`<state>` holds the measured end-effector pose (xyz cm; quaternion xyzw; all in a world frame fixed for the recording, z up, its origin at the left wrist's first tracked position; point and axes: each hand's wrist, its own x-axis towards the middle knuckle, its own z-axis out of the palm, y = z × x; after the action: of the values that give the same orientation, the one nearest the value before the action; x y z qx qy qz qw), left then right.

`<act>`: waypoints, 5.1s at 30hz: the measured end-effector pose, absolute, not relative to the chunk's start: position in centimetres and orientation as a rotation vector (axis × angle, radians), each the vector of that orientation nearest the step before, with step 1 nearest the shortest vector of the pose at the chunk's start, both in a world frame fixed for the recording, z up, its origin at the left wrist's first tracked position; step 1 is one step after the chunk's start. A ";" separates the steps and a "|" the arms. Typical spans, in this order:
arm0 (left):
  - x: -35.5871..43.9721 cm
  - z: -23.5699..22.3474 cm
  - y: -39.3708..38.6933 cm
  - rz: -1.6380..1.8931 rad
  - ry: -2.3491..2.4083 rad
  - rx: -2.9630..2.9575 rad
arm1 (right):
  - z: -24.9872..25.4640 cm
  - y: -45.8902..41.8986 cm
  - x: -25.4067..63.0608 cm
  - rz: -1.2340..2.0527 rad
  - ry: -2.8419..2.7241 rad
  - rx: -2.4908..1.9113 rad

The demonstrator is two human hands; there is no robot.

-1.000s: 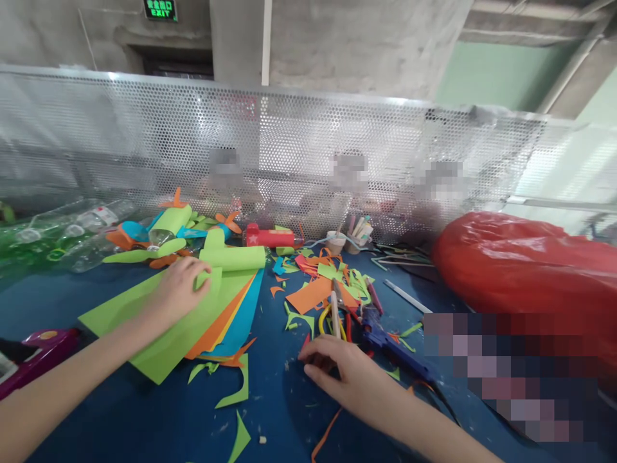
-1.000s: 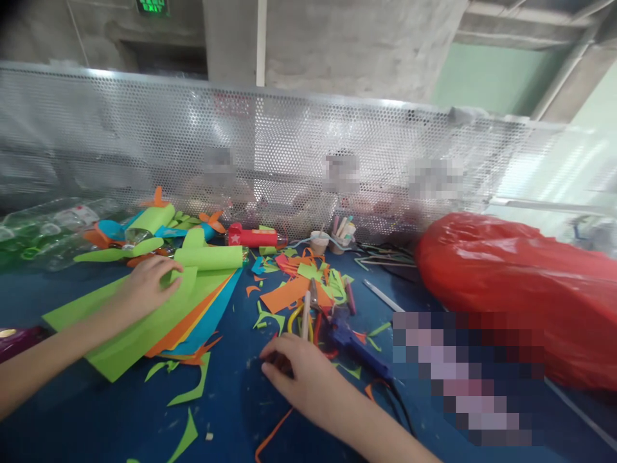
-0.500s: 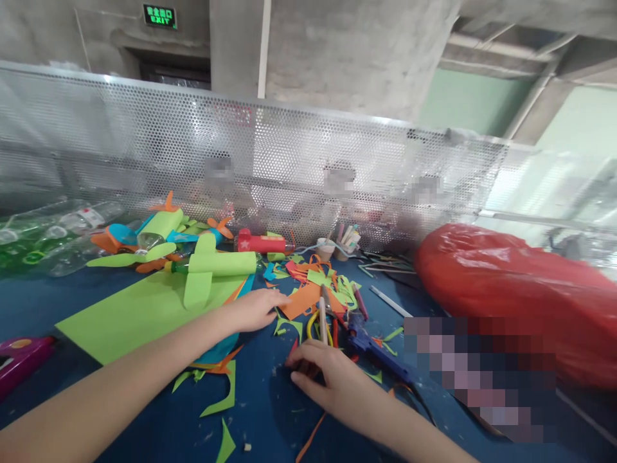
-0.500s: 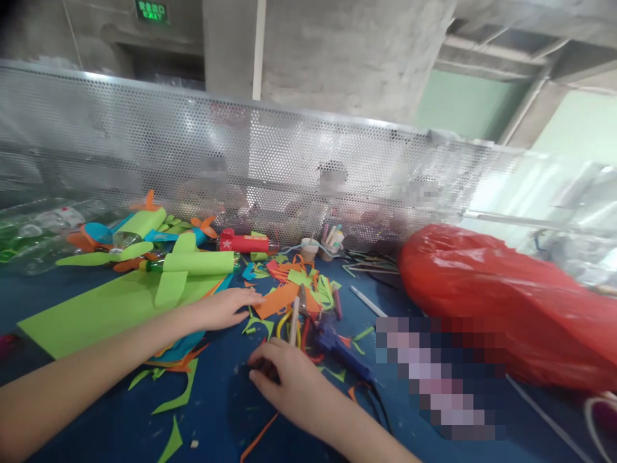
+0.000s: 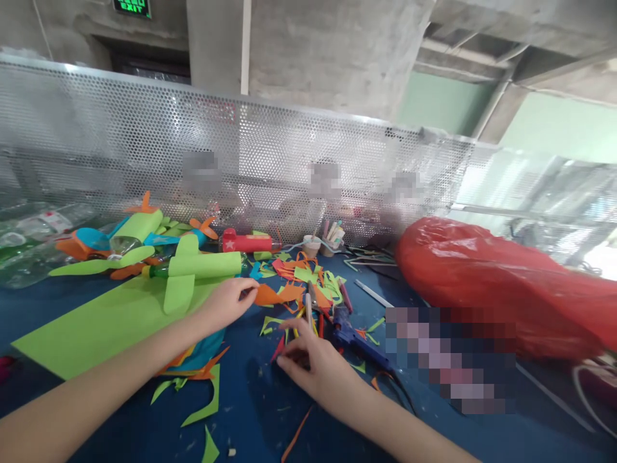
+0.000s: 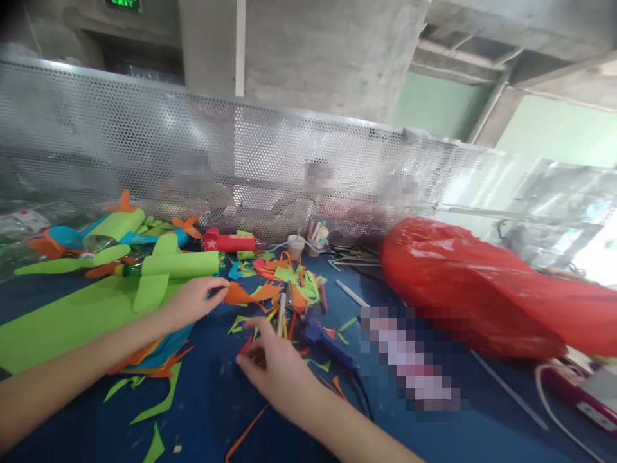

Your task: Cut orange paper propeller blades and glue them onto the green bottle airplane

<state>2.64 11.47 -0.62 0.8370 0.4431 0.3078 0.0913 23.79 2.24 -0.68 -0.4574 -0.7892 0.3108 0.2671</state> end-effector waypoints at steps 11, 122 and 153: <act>2.0 -1.1 1.5 0.970 1.169 1.818 | -0.9 2.1 23.1 0.976 -2.007 -1.059; 2.2 -3.3 -1.0 0.727 1.299 2.472 | -1.0 1.0 22.3 1.593 -1.377 -0.805; 2.9 -1.8 -3.1 0.328 1.037 3.060 | -2.2 2.8 21.9 1.341 -1.528 -1.040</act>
<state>2.94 -3.07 -1.83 0.9409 0.3189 0.1009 -0.0529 21.91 2.84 -2.17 -0.4142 -0.6084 0.5340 0.4162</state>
